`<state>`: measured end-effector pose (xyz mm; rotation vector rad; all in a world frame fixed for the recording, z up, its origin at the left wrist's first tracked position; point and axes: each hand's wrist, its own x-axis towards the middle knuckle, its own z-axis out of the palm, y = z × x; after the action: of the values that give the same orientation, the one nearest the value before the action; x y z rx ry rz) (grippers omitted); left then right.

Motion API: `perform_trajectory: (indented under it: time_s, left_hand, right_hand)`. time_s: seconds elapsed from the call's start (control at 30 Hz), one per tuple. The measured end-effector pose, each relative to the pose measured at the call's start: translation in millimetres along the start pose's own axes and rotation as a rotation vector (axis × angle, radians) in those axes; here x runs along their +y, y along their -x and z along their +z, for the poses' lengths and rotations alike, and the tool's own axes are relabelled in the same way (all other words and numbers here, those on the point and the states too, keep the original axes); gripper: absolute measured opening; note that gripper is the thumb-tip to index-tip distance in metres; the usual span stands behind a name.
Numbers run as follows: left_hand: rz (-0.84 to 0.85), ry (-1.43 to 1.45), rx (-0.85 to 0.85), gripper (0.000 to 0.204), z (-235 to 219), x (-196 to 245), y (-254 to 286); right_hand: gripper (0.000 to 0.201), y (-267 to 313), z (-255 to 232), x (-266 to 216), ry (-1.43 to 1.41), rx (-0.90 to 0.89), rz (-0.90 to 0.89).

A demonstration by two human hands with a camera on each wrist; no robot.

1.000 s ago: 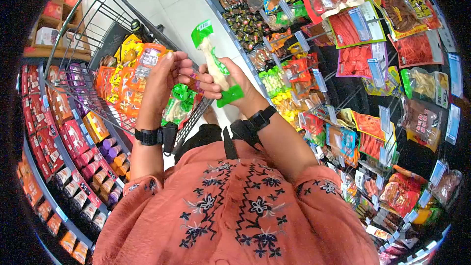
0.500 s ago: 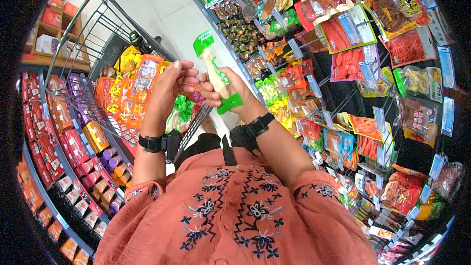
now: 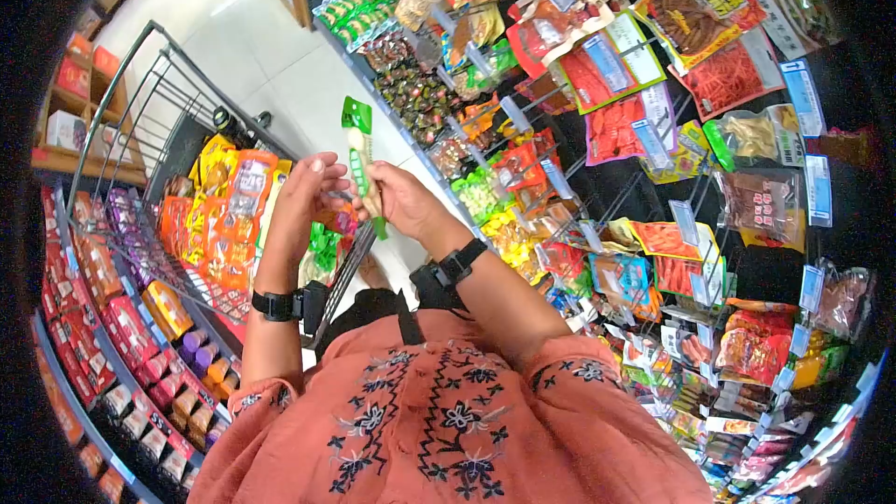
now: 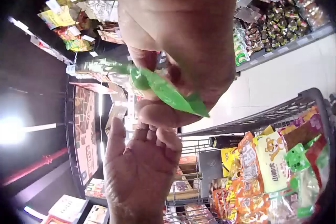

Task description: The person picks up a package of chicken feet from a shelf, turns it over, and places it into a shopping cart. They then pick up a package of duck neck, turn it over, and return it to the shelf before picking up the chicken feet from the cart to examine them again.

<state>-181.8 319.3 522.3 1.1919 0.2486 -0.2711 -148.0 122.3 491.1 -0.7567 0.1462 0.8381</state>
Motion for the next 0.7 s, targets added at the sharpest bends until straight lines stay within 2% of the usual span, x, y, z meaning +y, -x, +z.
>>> perform_trajectory:
  time_s: [0.1,0.13,0.27,0.37,0.4,0.6,0.7]
  left_hand:
    - [-0.036,-0.061,-0.024,0.043,5,-10,-17]
    - [-0.043,-0.072,-0.024,0.043,7,-16,-24]
    - [-0.044,-0.163,-0.019,0.040,22,-35,-54]
    - [-0.058,-0.170,-0.056,0.037,35,-47,-85]
    - [-0.082,-0.164,-0.020,0.040,42,-49,-95]
    - [-0.033,-0.114,-0.061,0.032,84,-77,-152]
    - [-0.064,-0.222,-0.112,0.035,103,-77,-171]
  right_hand:
    - [0.022,-1,-5,3,0.063,0.135,-0.156]
    - [0.020,1,-9,1,0.096,0.118,-0.154]
    - [0.021,-1,-23,-3,0.264,0.318,-0.163]
    - [0.022,-7,-48,-8,0.363,0.309,-0.182]
    - [0.021,-6,-50,-14,0.381,0.336,-0.161]
    - [0.023,-10,-81,-53,0.525,0.444,-0.116]
    - [0.025,-15,-108,-68,0.623,0.464,-0.039]
